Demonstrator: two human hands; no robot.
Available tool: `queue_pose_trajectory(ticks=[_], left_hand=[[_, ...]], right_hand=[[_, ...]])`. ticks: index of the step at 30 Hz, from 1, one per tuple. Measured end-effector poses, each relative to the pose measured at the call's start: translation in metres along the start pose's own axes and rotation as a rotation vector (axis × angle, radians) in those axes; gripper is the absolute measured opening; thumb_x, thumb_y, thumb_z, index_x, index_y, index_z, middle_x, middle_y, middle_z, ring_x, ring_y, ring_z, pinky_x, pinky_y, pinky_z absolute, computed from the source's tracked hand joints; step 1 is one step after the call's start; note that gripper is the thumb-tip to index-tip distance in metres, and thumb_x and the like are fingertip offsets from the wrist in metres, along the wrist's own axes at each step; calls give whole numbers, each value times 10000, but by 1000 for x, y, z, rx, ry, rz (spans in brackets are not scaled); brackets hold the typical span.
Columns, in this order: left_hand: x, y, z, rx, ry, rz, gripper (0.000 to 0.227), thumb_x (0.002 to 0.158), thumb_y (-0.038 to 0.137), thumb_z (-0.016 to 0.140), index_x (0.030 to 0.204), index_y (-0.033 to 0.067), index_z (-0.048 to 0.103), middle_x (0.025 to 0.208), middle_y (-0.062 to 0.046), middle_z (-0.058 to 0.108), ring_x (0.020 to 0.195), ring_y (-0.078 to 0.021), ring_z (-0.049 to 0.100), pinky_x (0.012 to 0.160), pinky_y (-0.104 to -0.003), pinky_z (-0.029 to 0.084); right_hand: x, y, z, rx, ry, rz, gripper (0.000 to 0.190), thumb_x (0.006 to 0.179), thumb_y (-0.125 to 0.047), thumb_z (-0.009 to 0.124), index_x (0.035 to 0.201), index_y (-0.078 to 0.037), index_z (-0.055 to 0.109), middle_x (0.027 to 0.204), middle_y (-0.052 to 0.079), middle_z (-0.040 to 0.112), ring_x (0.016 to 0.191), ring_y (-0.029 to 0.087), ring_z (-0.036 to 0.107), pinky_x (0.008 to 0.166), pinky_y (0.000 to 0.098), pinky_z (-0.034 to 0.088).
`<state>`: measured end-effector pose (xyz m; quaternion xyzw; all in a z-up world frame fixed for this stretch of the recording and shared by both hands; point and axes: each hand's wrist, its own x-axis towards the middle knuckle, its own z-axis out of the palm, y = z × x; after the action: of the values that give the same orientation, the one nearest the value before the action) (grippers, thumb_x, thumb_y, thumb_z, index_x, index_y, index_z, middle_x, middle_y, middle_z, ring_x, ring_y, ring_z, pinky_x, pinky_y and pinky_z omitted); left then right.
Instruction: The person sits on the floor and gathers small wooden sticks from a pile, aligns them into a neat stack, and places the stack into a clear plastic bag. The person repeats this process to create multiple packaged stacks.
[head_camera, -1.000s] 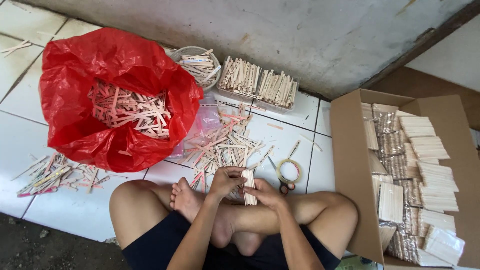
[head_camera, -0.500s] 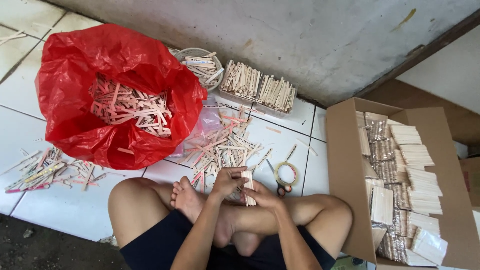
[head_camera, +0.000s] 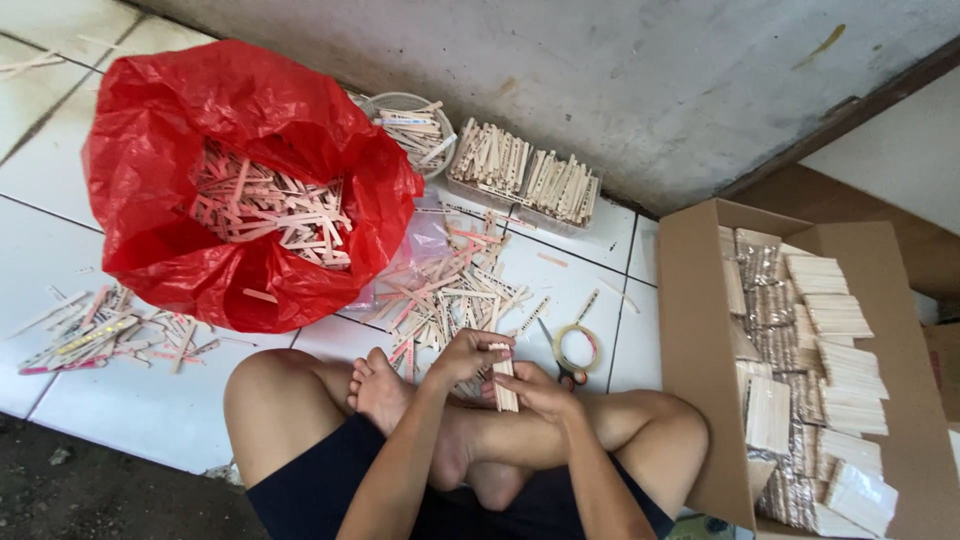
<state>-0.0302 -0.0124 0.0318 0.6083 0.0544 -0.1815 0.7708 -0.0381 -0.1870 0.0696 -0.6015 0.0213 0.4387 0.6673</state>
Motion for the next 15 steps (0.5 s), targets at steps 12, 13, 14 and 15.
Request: queue_pose_trajectory(ticks=[12, 13, 14, 15], left_hand=[[45, -14, -13, 281, 171, 19, 382, 901, 49, 724, 1267, 159, 737, 966, -155, 760, 895, -290, 743, 800, -392, 583], [63, -23, -21, 288, 167, 17, 382, 901, 49, 724, 1267, 159, 737, 966, -155, 760, 895, -290, 743, 800, -392, 583], [80, -31, -29, 615, 261, 33, 299, 907, 85, 701, 1183, 184, 760, 920, -103, 759, 841, -277, 749, 760, -392, 600], [98, -40, -35, 940, 353, 50, 230, 913, 121, 677, 1098, 208, 782, 874, -51, 759, 787, -264, 755, 720, -391, 616]], right_hand=[[56, 55, -64, -62, 302, -120, 300, 900, -222, 801, 976, 60, 730, 864, 179, 722, 726, 256, 713, 636, 397, 624], [58, 51, -64, -54, 303, -123, 300, 900, -222, 801, 976, 60, 730, 864, 179, 722, 726, 256, 713, 636, 397, 624], [59, 46, -65, 42, 441, -164, 335, 925, -222, 774, 1039, 79, 683, 904, 195, 716, 759, 271, 721, 683, 427, 630], [60, 42, -67, 137, 579, -202, 372, 949, -222, 747, 1101, 99, 637, 944, 211, 710, 792, 286, 728, 730, 457, 636]])
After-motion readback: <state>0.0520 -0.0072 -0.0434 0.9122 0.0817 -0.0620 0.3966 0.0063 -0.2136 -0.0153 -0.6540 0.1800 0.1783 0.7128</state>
